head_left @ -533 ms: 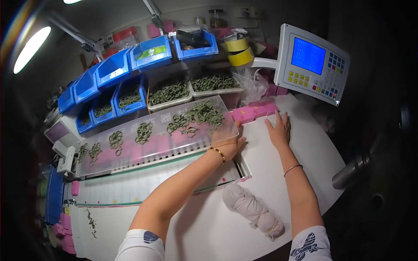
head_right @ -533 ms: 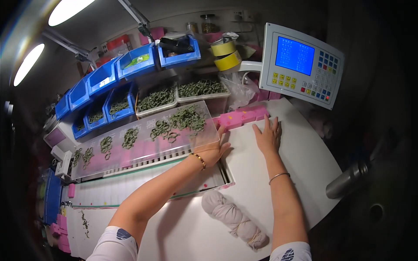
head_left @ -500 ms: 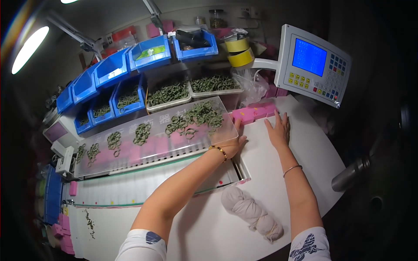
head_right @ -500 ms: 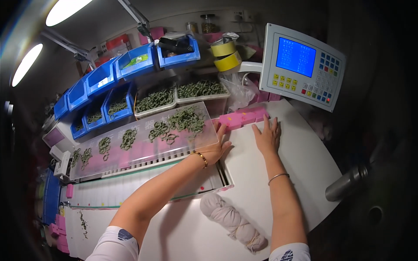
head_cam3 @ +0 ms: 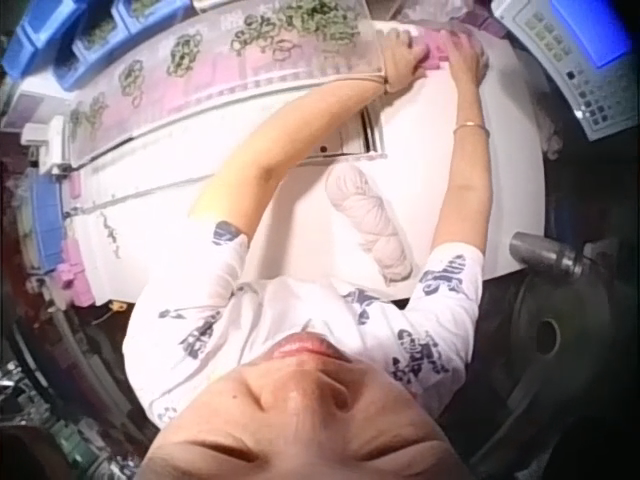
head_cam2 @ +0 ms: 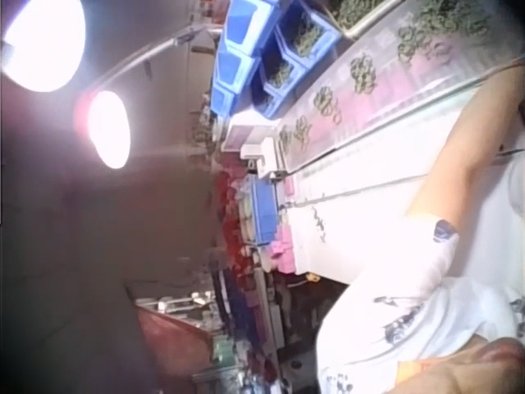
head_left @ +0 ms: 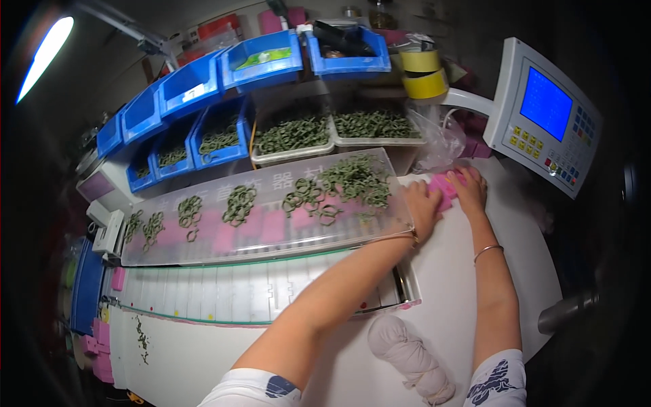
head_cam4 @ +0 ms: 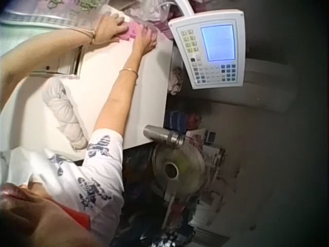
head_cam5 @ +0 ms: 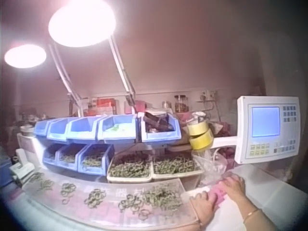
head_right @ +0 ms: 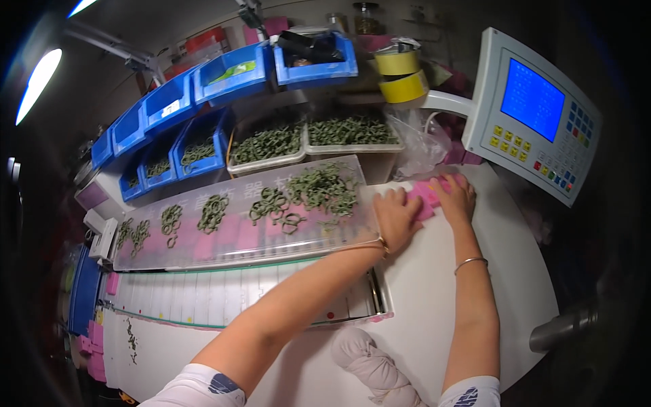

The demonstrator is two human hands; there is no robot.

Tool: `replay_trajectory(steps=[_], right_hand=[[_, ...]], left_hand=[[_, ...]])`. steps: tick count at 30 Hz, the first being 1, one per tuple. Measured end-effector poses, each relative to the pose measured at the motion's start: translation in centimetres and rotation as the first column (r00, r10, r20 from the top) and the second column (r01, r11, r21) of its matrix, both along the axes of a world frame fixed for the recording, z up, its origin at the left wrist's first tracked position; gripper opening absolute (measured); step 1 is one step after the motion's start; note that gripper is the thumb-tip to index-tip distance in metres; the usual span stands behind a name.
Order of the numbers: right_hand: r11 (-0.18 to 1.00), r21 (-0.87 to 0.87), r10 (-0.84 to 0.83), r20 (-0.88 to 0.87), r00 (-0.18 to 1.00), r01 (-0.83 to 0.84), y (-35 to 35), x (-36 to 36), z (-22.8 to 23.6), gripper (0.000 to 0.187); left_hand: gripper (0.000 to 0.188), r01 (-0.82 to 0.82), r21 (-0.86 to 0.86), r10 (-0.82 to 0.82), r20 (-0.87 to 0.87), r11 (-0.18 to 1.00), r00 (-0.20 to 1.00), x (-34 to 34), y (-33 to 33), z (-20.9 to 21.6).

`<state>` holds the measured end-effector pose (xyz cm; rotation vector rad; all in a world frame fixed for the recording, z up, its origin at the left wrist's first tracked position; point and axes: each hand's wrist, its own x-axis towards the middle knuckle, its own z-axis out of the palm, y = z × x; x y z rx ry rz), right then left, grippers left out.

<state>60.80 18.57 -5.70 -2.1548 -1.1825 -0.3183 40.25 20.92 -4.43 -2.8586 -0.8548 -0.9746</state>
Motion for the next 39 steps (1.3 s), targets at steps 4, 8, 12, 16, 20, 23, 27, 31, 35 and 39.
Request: replay_trajectory(steps=[4, 8, 12, 16, 20, 23, 27, 31, 35, 39], right_hand=[[0.999, 0.042, -0.016, -0.104, 0.994, 0.020, -1.7, 1.0, -0.5, 0.035], [1.000, 0.006, 0.013, -0.097, 0.995, -0.012, -5.0, 0.4, -0.7, 0.032], [1.000, 0.014, -0.016, -0.104, 0.994, 0.018, -9.2, -3.2, -0.4, 0.029], [0.988, -0.028, -0.151, -0.104, 0.983, 0.149, -14.0, -7.9, 0.6, 0.029], [0.970, -0.150, -0.207, -0.094, 0.974, 0.191, -17.7, -13.4, 1.9, 0.033], [0.957, -0.259, -0.170, -0.137, 0.976, 0.131, -19.4, -16.6, 2.9, 0.035], [0.951, -0.239, 0.115, -0.322, 0.940, -0.198, -21.1, -18.8, 2.9, 0.036], [0.816, -0.242, 0.382, -0.455, 0.804, -0.525, -21.0, -24.6, 4.5, 0.043], [0.597, -0.102, 0.457, -0.772, 0.442, -0.796, -20.0, -31.5, 8.3, 0.040], [0.492, -0.077, 0.542, -0.753, 0.374, -0.867, -15.7, -31.8, 7.8, 0.029]], left_hand=[[0.043, 0.043, -0.097, -0.056, -0.131, 0.994, 0.990, 1.2, -4.6, 0.9], [0.043, 0.037, -0.040, -0.043, -0.160, 0.998, 0.986, 0.3, -8.6, 0.7], [0.039, 0.107, -0.056, -0.113, -0.130, 0.993, 0.985, -2.2, -10.5, 0.6], [0.034, 0.194, -0.196, -0.225, -0.156, 0.961, 0.962, -6.2, -13.4, 2.2], [0.042, 0.302, -0.274, -0.347, -0.131, 0.913, 0.929, -12.0, -14.7, 3.0], [0.052, 0.331, -0.271, -0.383, -0.166, 0.904, 0.909, -17.4, -14.5, 4.1], [0.063, 0.301, -0.322, -0.391, -0.266, 0.898, 0.881, -24.7, -15.0, 5.1], [0.061, 0.269, -0.317, -0.359, -0.273, 0.910, 0.893, -33.5, -15.4, 5.3], [0.061, 0.215, -0.321, -0.318, -0.317, 0.922, 0.893, -42.8, -15.7, 6.8], [0.059, 0.056, -0.262, -0.132, -0.285, 0.964, 0.949, -48.5, -17.3, 7.8]])
